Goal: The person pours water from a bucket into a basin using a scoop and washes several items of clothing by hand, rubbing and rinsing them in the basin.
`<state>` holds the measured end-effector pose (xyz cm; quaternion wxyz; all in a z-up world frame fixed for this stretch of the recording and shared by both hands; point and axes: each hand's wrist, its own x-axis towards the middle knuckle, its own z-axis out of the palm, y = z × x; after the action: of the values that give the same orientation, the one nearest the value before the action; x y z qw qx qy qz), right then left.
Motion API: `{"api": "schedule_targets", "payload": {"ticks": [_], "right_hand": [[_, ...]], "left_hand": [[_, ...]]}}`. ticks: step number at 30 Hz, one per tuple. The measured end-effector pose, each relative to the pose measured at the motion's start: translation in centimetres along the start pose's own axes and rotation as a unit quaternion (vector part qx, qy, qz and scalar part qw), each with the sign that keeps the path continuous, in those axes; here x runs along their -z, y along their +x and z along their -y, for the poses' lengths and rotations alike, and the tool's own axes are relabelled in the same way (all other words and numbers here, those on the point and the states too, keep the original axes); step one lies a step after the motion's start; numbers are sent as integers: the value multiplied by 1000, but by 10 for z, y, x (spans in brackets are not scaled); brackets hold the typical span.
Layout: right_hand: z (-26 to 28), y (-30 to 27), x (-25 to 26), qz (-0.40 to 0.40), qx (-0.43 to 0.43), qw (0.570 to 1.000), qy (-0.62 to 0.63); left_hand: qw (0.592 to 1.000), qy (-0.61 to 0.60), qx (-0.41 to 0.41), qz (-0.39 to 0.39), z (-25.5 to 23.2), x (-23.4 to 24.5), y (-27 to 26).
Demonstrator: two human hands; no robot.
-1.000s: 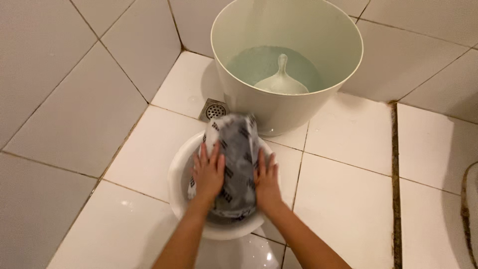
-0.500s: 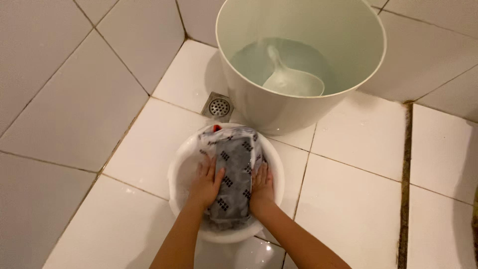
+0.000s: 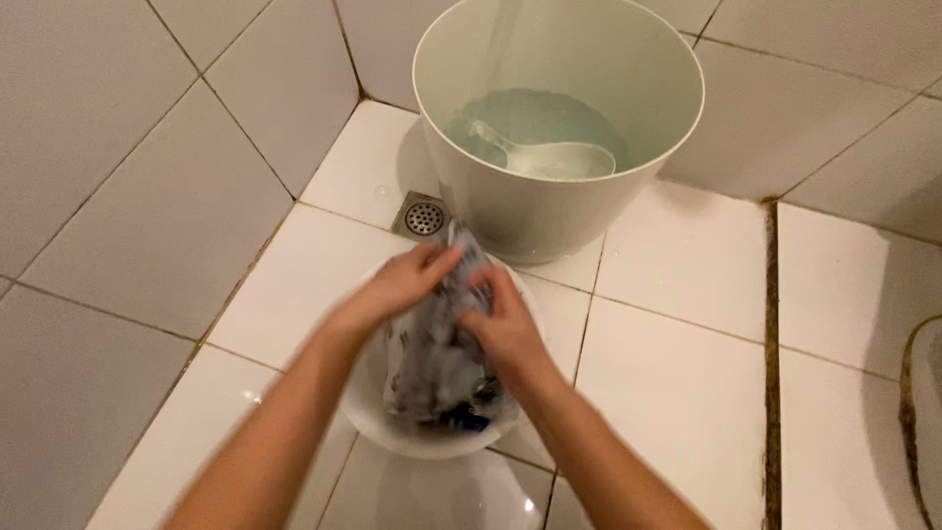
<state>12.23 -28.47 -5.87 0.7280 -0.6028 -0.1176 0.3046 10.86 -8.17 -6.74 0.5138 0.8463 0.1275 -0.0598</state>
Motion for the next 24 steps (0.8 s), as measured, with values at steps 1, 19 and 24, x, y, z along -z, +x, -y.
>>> {"api": "schedule_targets", "payload": {"ticks": [1,19,24], "right_hand": [[25,0,-15,19,56,998,-15],[196,-1,-7,243,66,946,-204],[31,42,50,56,31,825,-562]], "left_hand": [[998,-33,-15,45,-40,17,-16],[993,11,-78,-86,-77,125,-82],[967,80,58,-235,41,67,-31]]}}
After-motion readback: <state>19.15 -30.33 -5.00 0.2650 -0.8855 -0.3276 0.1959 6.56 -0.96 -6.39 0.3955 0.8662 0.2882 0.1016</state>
